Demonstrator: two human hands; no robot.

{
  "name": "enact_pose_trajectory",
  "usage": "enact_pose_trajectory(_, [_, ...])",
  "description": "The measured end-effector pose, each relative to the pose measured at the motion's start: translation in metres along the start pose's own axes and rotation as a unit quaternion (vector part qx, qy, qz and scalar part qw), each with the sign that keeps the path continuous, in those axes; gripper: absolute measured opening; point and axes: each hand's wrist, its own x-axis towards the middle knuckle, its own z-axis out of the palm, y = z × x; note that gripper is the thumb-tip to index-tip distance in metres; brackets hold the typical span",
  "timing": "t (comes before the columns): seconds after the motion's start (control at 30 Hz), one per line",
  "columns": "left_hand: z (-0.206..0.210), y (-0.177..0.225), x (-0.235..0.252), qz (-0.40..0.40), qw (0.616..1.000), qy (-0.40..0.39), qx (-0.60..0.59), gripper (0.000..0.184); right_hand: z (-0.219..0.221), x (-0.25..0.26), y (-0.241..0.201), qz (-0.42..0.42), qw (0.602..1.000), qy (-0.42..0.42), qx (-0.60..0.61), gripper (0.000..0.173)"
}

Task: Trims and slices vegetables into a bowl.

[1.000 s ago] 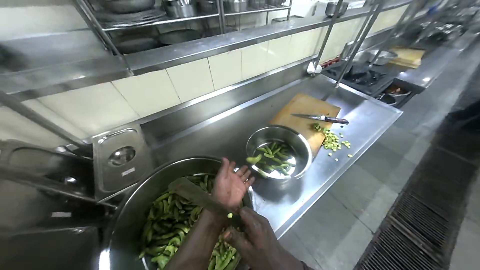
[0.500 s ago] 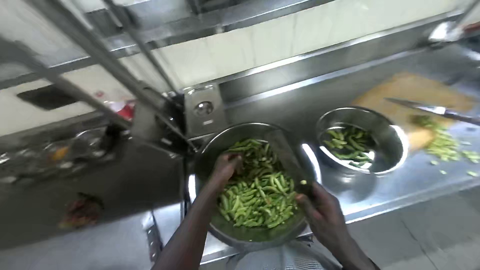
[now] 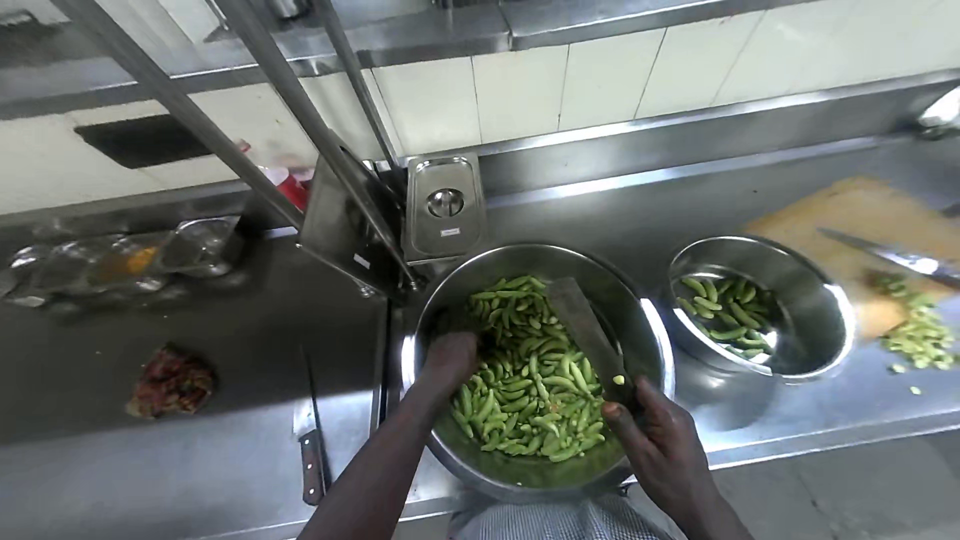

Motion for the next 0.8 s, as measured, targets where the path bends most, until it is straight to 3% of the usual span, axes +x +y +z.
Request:
enact_pose_trajectory(0.2, [-0.011,0.005,0.008,-0.056,0.994,-0.04,-0.09,0.074,0.002,-0.001,0.002,0.007,1.0,-0.008,0.005,0.048])
enact_pose_trajectory(0.33, [-0.004,-0.005,0.015,-0.034,0.993,-0.074,-0.08,0.086,0.002,-0.001,0.002,0.006,1.0,-0.01,0.011,0.046])
enact_pose_trajectory(0.37, [0.0,-0.005,0.015,-0.02,0.993,-0.083,-0.077,0.085,0.002,-0.002,0.003,0.003,1.0,-0.01,0.012,0.046])
enact_pose_trajectory(0.47, [0.016,-0.01,0.012,0.053,0.991,-0.093,-0.078,0.055,0.002,-0.001,0.003,0.001,1.0,-0.011,0.016,0.046])
enact_pose_trajectory(0.57, [0.0,-0.006,-0.006,0.083,0.982,-0.092,-0.145,0.038,0.001,-0.002,0.003,0.008,1.0,-0.014,0.015,0.048])
enact_pose_trajectory(0.67, [-0.015,-0.002,-0.033,0.086,0.946,-0.051,-0.308,0.032,0.0,-0.003,0.004,0.022,1.0,-0.014,0.018,0.048])
enact_pose_trajectory(0.8, [0.0,0.001,-0.053,0.152,0.839,-0.019,-0.523,0.035,0.002,-0.002,0.004,0.028,0.999,-0.03,0.029,0.043])
